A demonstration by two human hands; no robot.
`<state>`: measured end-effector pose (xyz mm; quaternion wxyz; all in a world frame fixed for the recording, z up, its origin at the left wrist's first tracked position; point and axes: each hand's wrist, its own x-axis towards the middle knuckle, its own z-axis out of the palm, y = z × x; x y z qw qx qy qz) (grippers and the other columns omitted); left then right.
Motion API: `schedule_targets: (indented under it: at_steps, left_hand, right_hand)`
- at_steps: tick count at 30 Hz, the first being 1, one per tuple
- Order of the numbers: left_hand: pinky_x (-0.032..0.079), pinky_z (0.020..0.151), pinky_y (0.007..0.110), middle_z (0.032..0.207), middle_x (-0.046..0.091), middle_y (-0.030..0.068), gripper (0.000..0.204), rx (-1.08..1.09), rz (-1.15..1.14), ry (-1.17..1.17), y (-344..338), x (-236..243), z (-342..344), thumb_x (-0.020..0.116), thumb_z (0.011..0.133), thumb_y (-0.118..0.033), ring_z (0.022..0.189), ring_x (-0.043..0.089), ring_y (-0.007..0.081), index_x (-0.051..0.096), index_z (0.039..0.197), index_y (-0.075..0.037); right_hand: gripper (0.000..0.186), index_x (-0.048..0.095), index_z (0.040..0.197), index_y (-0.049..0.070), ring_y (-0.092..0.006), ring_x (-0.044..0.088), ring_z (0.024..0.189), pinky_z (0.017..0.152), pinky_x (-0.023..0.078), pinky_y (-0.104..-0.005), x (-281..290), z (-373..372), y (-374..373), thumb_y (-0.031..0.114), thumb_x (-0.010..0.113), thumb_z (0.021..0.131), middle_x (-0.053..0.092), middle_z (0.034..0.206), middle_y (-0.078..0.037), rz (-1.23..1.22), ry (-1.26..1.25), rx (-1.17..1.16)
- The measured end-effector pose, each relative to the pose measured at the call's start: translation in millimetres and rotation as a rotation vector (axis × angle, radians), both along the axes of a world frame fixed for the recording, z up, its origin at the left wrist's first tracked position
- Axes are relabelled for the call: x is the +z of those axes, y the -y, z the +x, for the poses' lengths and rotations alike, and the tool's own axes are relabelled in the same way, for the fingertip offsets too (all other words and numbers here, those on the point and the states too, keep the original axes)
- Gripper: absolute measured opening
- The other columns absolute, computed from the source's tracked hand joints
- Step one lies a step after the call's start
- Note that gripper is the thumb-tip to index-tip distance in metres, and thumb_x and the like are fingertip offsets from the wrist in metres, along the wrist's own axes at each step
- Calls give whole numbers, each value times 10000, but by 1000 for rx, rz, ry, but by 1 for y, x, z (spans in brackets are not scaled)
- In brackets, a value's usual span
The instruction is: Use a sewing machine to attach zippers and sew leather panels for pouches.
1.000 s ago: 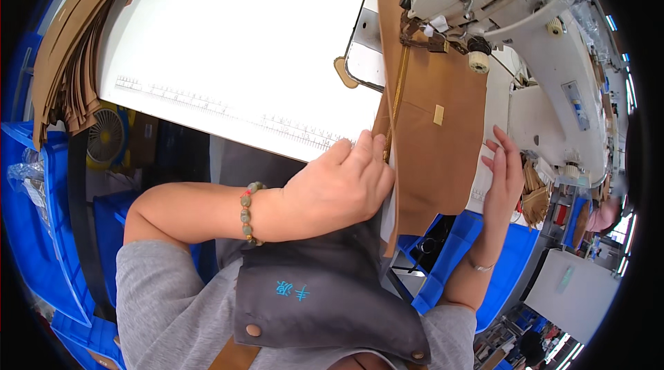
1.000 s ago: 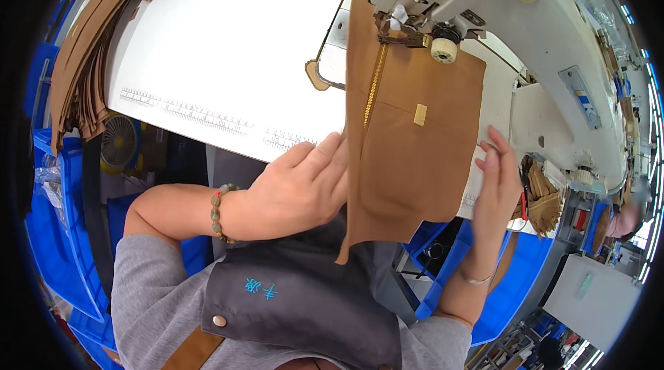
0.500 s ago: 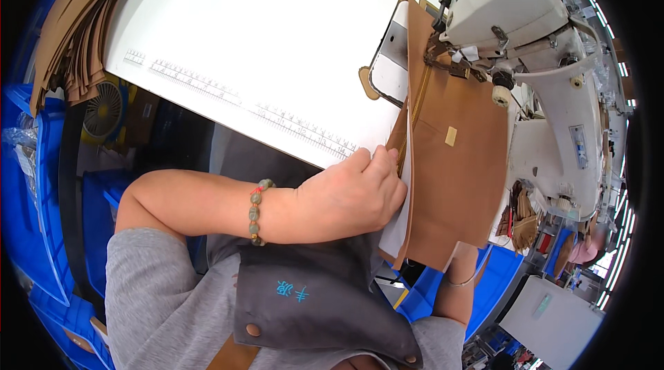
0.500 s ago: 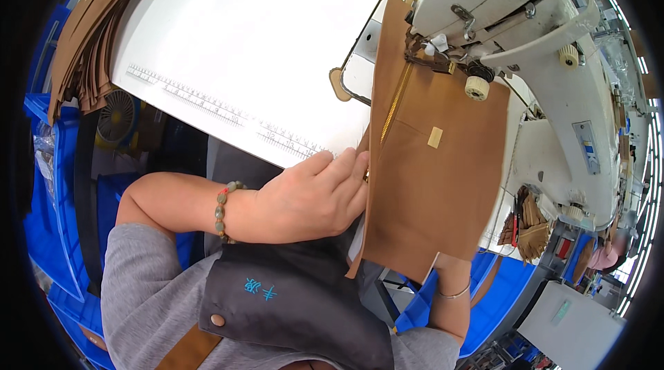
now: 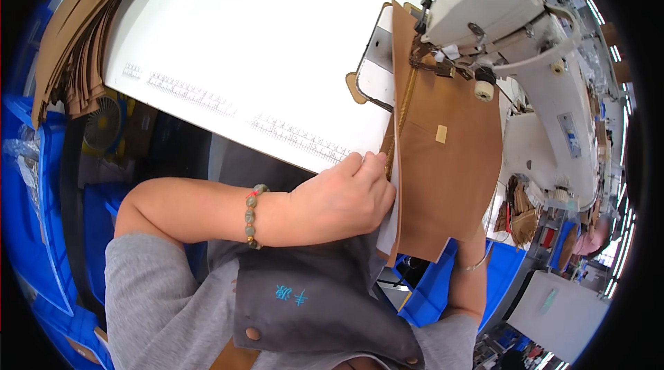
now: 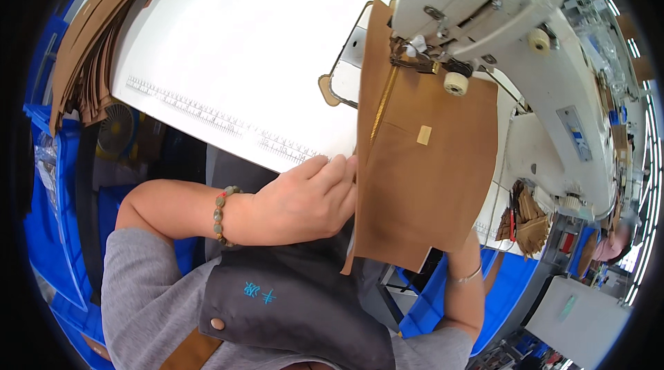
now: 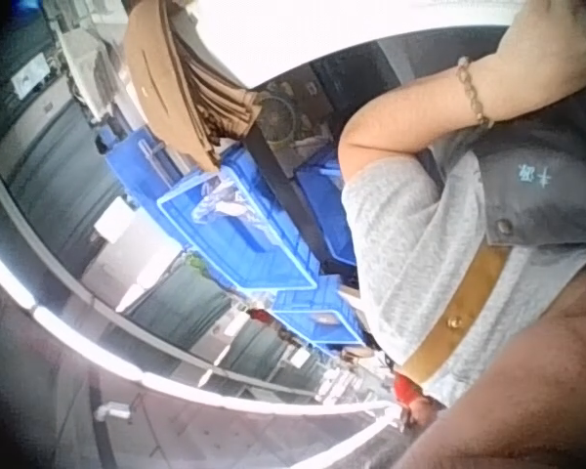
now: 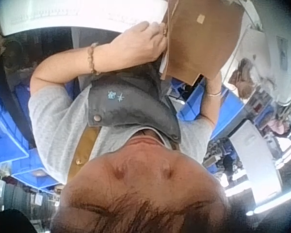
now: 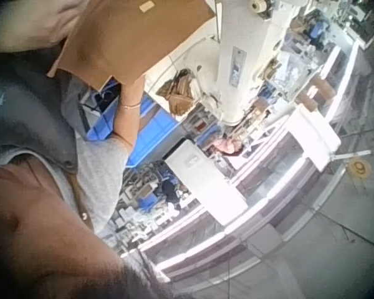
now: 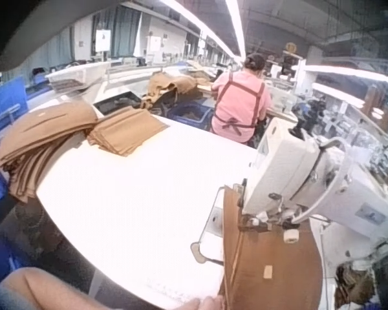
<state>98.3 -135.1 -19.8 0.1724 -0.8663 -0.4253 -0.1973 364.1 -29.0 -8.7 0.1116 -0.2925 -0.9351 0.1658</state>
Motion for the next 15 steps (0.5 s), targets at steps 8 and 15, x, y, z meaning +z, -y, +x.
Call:
schedule_targets:
  at_steps: [8, 15]
  left_hand:
    - [507, 777, 326, 1033, 734, 226, 167, -69, -102, 12, 1, 7, -6, 657, 811, -162, 961, 635, 276, 652, 858, -2]
    - [544, 863, 366, 1158, 727, 266, 349, -85, -150, -33, 3, 9, -9, 657, 812, -133, 991, 635, 292, 695, 1077, 92]
  right_hand:
    - [425, 678, 1346, 25, -362, 650, 1243, 1107, 491, -473, -4, -5, -54, 194, 689, 956, 686, 1374, -157, 189, 62, -45]
    - [404, 685, 1331, 31, -376, 655, 1215, 1078, 507, -477, 9, 29, -67, 180, 681, 956, 692, 1352, -159, 435, 125, -301]
